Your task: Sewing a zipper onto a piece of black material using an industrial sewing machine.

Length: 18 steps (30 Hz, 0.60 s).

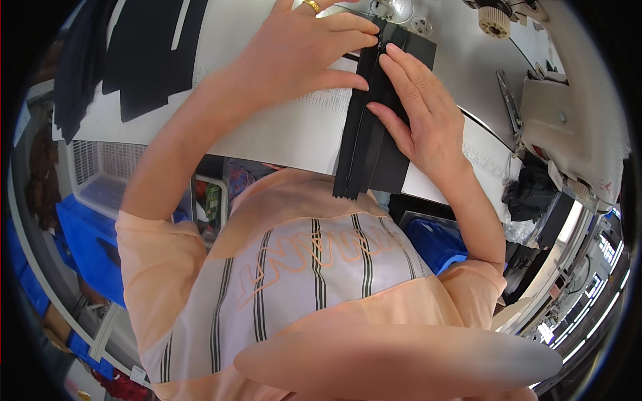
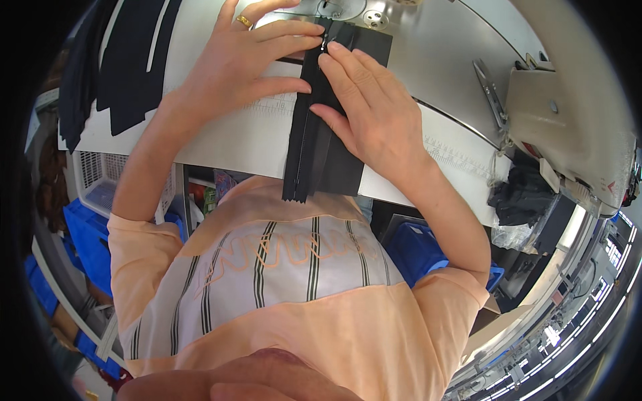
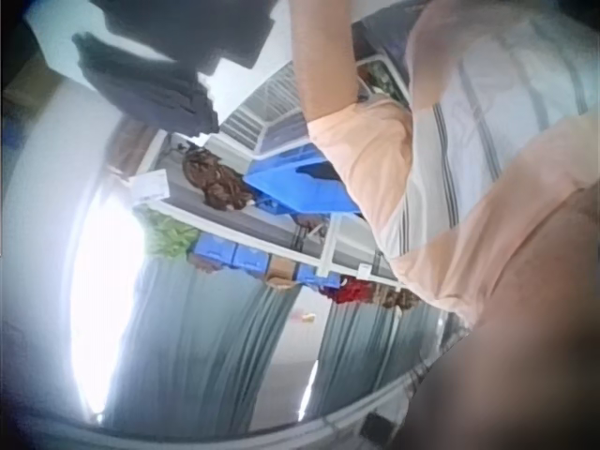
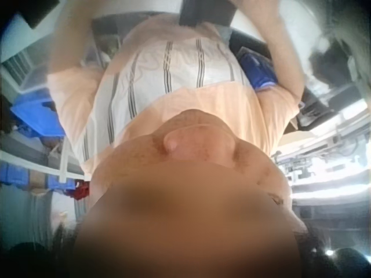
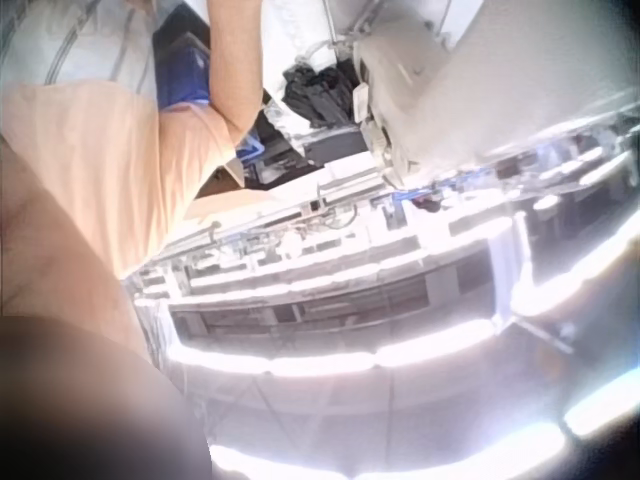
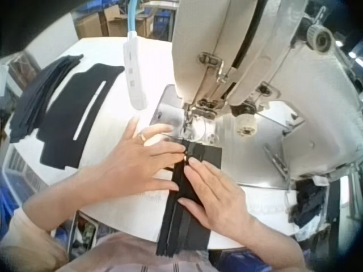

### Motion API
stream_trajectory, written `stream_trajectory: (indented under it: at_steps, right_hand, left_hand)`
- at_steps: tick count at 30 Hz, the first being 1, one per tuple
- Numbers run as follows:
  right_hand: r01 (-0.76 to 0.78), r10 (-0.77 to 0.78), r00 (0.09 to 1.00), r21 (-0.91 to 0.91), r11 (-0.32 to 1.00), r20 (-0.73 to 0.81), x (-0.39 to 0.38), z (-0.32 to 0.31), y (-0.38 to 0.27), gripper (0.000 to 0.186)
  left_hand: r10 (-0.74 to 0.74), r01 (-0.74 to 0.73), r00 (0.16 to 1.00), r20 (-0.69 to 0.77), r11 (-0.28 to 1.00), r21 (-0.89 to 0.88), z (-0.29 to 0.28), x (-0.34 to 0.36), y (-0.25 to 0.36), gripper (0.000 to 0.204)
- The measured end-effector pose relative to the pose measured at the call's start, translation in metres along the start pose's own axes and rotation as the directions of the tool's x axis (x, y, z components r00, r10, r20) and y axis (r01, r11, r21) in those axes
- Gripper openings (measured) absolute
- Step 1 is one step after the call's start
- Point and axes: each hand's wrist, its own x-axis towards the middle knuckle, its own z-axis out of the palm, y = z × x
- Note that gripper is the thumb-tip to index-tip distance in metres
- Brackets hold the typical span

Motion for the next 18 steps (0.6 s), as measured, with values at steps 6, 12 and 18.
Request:
stream_trajectory:
  at_steps: [6, 12, 18]
  right_hand:
    - [0.361, -0.356, 0.933, 0.194, 0.912, -0.061, -0.006, -0.013, -0.007, 0.033]
    - [0.274, -0.295, 0.955, 0.282, 0.919, 0.032, -0.023, -0.018, -0.04, 0.029]
    - [0.22, -0.236, 0.969, 0.179, 0.959, 0.076, -0.028, -0.017, -0.053, 0.027]
  left_hand:
    - [0.019, -0.017, 1.0, -0.014, 0.996, 0.089, 0.006, 0.002, -0.002, 0.051]
    - [0.0, 0.0, 1.0, -0.001, 1.0, 0.019, 0.007, 0.001, -0.004, 0.051]
    - [0.029, -0.026, 0.999, -0.044, 0.998, 0.053, 0.008, 0.001, -0.004, 0.052]
